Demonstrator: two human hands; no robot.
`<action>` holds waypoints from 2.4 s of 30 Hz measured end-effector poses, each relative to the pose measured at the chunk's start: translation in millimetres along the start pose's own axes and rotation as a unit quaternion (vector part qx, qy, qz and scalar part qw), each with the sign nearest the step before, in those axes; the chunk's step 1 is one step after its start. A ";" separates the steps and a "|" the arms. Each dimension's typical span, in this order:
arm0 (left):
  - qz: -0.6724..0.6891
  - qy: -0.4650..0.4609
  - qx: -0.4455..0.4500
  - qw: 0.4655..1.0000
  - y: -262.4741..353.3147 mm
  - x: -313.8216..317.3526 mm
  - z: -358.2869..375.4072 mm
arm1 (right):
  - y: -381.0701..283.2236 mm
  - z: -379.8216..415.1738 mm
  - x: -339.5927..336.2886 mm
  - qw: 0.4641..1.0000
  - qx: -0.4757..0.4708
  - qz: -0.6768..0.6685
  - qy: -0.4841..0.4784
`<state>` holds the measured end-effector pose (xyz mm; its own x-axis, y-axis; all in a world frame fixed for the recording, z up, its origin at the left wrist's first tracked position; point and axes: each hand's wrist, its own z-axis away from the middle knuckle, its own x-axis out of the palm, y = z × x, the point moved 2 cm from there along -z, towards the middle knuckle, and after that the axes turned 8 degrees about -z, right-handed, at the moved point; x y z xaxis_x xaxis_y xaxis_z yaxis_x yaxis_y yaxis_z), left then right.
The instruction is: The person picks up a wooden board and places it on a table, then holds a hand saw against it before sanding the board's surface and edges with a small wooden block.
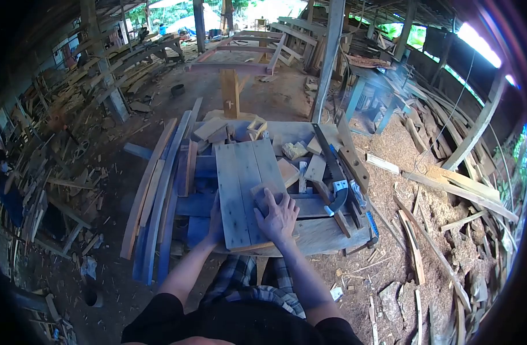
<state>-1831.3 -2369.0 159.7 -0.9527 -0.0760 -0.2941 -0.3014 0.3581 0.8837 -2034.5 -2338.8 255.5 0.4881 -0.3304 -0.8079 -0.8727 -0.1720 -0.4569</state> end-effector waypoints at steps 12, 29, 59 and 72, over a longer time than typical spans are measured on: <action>-0.354 -0.075 -0.020 0.932 -25.0 -33.9 32.0 | 3.0 -5.6 8.2 0.999 0.000 0.042 -0.019; -0.035 -0.067 -0.120 0.990 72.6 -142.7 -5.5 | 2.3 -6.8 9.2 0.997 -0.001 0.061 -0.039; 0.123 0.562 0.148 0.804 206.2 -246.4 10.4 | 4.1 -4.9 8.5 0.998 -0.013 0.054 -0.026; 0.175 0.411 0.174 0.878 243.1 -225.3 -72.5 | 5.3 -3.2 7.4 0.998 -0.030 0.049 -0.006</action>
<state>-1692.6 -2332.3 467.2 -0.7341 -0.4992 0.4603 -0.0918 0.7445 0.6612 -2035.5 -2345.1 248.3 0.4000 -0.3375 -0.8521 -0.9153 -0.1942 -0.3528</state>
